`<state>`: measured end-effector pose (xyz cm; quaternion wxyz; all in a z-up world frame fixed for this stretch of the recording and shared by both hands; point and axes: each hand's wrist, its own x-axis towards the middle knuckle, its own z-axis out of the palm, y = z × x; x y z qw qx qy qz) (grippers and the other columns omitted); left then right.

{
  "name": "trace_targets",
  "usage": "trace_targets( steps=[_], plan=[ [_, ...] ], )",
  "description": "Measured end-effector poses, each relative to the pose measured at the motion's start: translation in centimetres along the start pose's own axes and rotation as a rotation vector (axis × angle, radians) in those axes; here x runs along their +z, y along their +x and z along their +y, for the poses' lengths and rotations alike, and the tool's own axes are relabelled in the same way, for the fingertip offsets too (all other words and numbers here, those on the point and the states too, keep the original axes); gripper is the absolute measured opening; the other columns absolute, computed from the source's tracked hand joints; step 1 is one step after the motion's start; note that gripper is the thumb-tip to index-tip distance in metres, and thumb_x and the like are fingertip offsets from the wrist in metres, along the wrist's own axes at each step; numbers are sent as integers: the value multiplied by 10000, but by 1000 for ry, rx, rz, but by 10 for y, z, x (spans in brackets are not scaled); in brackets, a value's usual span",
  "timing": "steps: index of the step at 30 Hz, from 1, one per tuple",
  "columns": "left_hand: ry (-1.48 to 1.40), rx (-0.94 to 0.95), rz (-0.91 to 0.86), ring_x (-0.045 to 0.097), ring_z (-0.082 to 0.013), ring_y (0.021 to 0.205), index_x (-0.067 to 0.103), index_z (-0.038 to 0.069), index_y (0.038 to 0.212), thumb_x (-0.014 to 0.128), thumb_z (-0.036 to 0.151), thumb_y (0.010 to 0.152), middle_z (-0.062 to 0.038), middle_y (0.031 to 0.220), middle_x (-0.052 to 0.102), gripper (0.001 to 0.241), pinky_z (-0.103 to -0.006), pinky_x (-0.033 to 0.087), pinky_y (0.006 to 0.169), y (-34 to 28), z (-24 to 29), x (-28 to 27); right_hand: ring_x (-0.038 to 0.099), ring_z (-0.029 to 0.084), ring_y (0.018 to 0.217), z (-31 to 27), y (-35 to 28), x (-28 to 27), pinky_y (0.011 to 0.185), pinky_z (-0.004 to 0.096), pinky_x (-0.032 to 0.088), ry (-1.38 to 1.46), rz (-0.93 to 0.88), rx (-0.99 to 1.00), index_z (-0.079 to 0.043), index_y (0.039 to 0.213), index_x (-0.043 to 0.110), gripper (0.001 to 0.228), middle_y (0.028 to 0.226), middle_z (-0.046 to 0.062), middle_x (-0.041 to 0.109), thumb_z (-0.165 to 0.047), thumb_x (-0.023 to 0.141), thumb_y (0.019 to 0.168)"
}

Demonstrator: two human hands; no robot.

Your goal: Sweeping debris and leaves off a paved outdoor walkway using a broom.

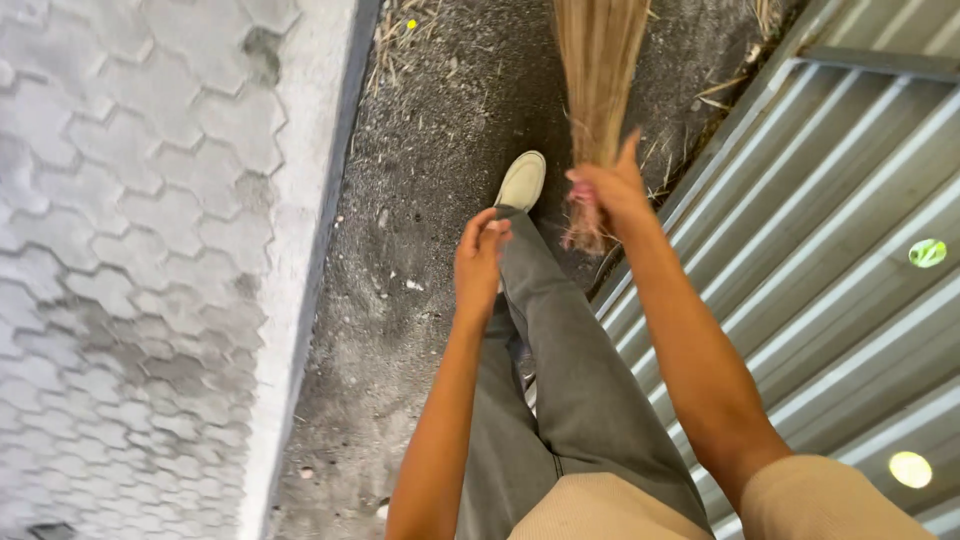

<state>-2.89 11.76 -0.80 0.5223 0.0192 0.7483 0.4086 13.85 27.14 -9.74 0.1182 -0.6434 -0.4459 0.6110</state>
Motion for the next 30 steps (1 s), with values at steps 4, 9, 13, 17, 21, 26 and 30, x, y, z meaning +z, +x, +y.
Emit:
trace_targets(
  steps=[4,9,13,17,21,26,30],
  plan=[
    [-156,-243,-164,707,-335,1110,479,167,1465,482,425,1052,-202,1235,693,488,-447,523,907,-28,-24,-2,746,323,713,-4,-46,-9,661,484,657,627,-169,469,-47,989,634,250,870,164,722,-152,743,790],
    [-457,-295,-260,510,-560,1287,130,300,1639,602,484,963,-367,1542,356,845,-603,506,965,-125,-23,-7,656,283,547,-3,-140,37,590,496,593,129,-385,262,-16,776,719,253,622,163,600,-255,801,793],
    [-767,-289,-26,419,-573,1325,-20,302,1641,685,200,870,-377,1576,169,1050,-673,437,1006,-182,-49,-29,505,207,473,36,-201,83,467,348,428,106,-541,495,-61,676,617,241,543,95,465,-228,776,745],
    [-854,-495,209,540,-619,1208,57,407,1616,539,240,948,-340,1521,358,840,-778,489,795,-186,-114,-80,663,270,571,73,-234,160,404,447,548,10,-720,719,24,833,624,336,677,168,637,-185,856,707],
    [-832,-569,424,638,-517,1061,255,328,1592,586,237,881,-300,1390,490,789,-706,588,712,-136,-151,-83,611,186,657,104,-227,189,489,336,564,-125,-923,778,-34,830,630,330,736,66,613,-304,774,704],
    [-735,-274,480,612,-400,1153,599,16,1314,672,141,857,-304,1349,562,479,-541,548,912,-11,-144,38,675,257,1078,188,-20,114,913,386,537,82,-1211,74,14,1262,624,494,1141,198,686,-320,593,899],
    [-305,-341,173,703,-319,963,620,227,1260,509,390,875,-137,1123,728,433,-424,566,797,48,9,151,679,102,862,6,88,-1,801,255,599,-47,-606,610,-122,1192,692,294,1062,21,730,-295,587,979]
  ],
)
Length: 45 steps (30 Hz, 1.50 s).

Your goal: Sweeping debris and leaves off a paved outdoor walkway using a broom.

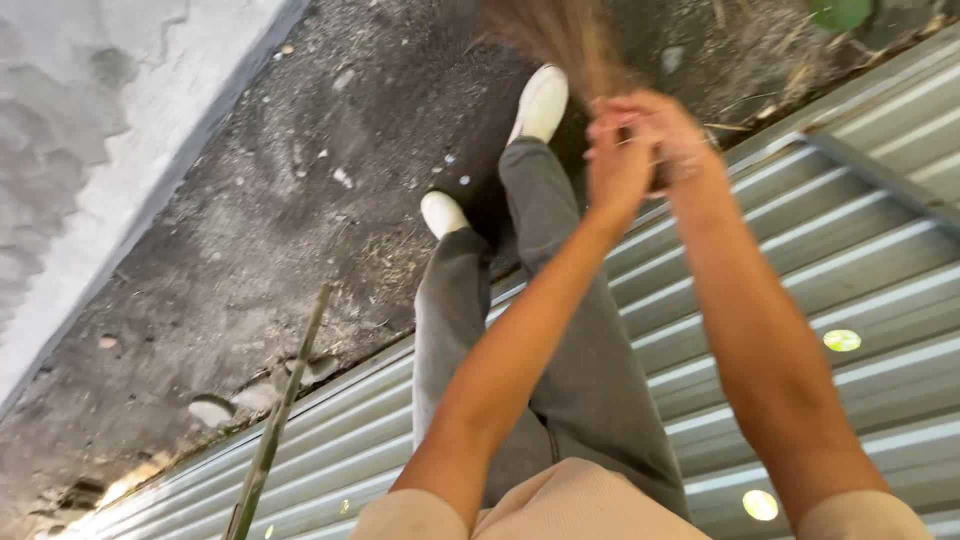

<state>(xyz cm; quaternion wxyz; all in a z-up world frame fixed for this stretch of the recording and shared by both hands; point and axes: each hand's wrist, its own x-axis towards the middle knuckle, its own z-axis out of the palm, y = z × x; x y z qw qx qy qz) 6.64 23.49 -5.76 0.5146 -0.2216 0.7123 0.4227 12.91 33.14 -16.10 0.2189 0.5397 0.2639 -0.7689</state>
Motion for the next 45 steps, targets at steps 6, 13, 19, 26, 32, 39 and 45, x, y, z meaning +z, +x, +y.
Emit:
trace_targets(
  steps=[6,13,19,26,32,39,45],
  plan=[
    [-150,28,-475,639,-240,643,47,366,1594,497,267,867,-253,1581,397,861,-268,504,392,-4,52,18,501,39,577,-66,-69,8,557,150,445,37,470,-199,-194,773,610,172,726,-96,587,-229,691,921],
    [-426,-132,-77,586,-181,812,397,208,1537,505,109,892,-116,1158,614,661,-327,486,714,-82,6,-166,612,211,759,9,-87,225,716,216,575,-151,-76,9,-33,1277,580,440,863,118,608,-233,542,887],
    [-605,-115,348,582,-149,647,464,181,1414,428,119,1003,-65,916,613,417,-238,477,414,-20,-3,-206,566,95,658,102,95,245,601,230,445,-618,-541,215,-77,878,717,130,765,32,666,-166,623,893],
    [-138,174,-163,762,-503,995,505,216,1325,588,476,696,-207,1267,527,686,-452,783,611,60,131,-6,677,99,867,-160,-31,112,772,284,570,-225,-49,-335,-189,1022,702,331,944,-18,712,-463,587,876],
    [-130,161,-341,757,-284,788,110,442,1561,515,481,841,-154,1583,473,827,-228,534,422,24,130,-1,544,19,729,-142,19,7,600,112,491,-178,16,-486,-240,1601,442,738,880,-89,600,-182,770,943],
    [-197,-148,222,448,-462,1405,402,217,1552,594,236,846,-265,1545,449,732,-539,403,1164,-102,98,-116,733,189,992,-8,-69,194,928,315,594,-195,-213,-83,-171,1159,762,336,1063,132,738,-367,634,918],
    [-192,-218,334,651,-425,1164,584,321,1391,567,411,871,-229,1342,628,528,-467,637,733,-12,58,-88,720,218,1029,16,64,116,642,156,587,-266,-706,-221,-122,1344,642,737,1037,195,732,-681,342,968]
  ],
)
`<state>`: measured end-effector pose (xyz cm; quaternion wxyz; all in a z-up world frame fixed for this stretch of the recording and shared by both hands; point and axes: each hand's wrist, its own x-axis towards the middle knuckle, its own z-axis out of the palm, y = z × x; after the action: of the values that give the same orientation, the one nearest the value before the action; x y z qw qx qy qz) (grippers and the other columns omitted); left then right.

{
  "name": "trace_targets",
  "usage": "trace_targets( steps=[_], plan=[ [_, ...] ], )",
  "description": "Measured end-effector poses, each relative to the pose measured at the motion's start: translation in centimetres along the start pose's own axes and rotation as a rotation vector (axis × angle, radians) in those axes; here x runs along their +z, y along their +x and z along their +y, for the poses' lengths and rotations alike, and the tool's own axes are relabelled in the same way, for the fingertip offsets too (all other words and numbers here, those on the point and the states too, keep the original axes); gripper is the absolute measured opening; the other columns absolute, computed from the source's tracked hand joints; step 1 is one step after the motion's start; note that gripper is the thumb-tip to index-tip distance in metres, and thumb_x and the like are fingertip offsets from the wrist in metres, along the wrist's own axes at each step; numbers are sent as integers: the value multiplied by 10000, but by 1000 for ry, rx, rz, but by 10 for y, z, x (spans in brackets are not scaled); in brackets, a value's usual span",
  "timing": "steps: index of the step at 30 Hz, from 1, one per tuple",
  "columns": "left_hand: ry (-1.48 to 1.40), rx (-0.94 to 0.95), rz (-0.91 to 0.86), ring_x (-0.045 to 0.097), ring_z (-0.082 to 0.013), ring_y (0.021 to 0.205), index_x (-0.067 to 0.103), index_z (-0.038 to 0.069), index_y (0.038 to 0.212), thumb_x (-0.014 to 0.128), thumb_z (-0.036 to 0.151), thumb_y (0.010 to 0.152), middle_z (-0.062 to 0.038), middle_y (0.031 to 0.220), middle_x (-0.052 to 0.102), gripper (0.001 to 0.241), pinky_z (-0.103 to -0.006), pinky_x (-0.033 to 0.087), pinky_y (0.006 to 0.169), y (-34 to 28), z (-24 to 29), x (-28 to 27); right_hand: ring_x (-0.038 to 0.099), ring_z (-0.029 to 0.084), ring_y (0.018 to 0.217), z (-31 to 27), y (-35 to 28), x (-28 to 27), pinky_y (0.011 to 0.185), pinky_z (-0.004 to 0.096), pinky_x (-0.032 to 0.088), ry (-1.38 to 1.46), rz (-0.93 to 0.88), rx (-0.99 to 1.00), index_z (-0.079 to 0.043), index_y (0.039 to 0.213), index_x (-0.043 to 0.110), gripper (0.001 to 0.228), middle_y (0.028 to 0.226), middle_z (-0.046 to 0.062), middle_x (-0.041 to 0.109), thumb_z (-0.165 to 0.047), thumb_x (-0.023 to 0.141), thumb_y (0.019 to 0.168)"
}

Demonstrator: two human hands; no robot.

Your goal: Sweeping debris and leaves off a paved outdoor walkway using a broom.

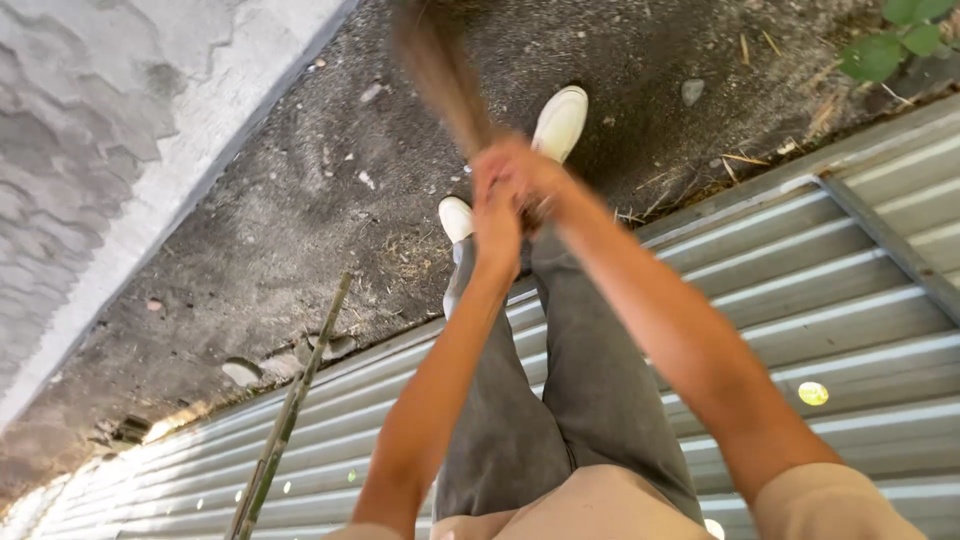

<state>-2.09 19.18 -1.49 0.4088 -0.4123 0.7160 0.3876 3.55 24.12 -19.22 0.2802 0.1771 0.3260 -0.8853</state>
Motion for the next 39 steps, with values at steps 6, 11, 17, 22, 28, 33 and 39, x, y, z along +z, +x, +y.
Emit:
trace_targets(
  steps=[6,11,17,22,28,33,39],
  plan=[
    [367,612,-676,620,-140,533,396,245,1446,451,490,932,-156,1575,458,572,-204,484,377,28,52,182,590,164,871,-152,-98,-74,680,236,480,-224,634,-308,-60,1080,649,452,941,96,640,-470,476,1000],
    [293,584,-725,532,-145,583,431,339,1530,549,312,882,-63,788,761,659,-284,396,540,21,51,169,483,11,478,-216,-125,-45,400,174,373,145,1233,-220,-157,781,649,375,652,-72,599,-447,489,957],
    [396,57,-240,428,-452,1421,253,257,1619,479,345,918,-253,1540,458,743,-571,370,1152,-108,53,15,735,231,712,-186,-91,100,670,386,647,342,720,81,-14,850,691,186,778,103,710,-130,819,782],
    [277,37,-57,520,-510,1296,400,164,1524,466,323,910,-293,1450,514,638,-609,538,888,-54,9,27,703,292,1000,114,-16,-30,874,392,580,306,110,-3,12,1178,630,406,1025,200,694,-327,604,955],
    [561,259,-482,630,-338,827,455,187,1457,499,320,931,-248,1157,642,544,-413,560,534,-63,26,188,677,248,976,-116,-185,-110,868,367,572,112,529,-275,-36,1071,687,195,987,134,697,-189,620,971],
    [664,492,-734,713,-269,572,186,81,1551,407,318,937,-291,1095,632,695,-268,610,363,-92,25,259,676,115,691,-159,-242,-124,557,226,562,500,827,-261,-79,1240,520,351,864,52,714,-81,682,928],
    [996,417,-847,319,-503,1419,-228,57,1555,153,676,826,-251,1676,-121,1029,-600,259,1165,-77,23,177,590,165,590,-197,-258,-37,438,303,499,-473,1343,247,-318,1593,17,864,1227,227,674,-80,609,1011]
  ],
)
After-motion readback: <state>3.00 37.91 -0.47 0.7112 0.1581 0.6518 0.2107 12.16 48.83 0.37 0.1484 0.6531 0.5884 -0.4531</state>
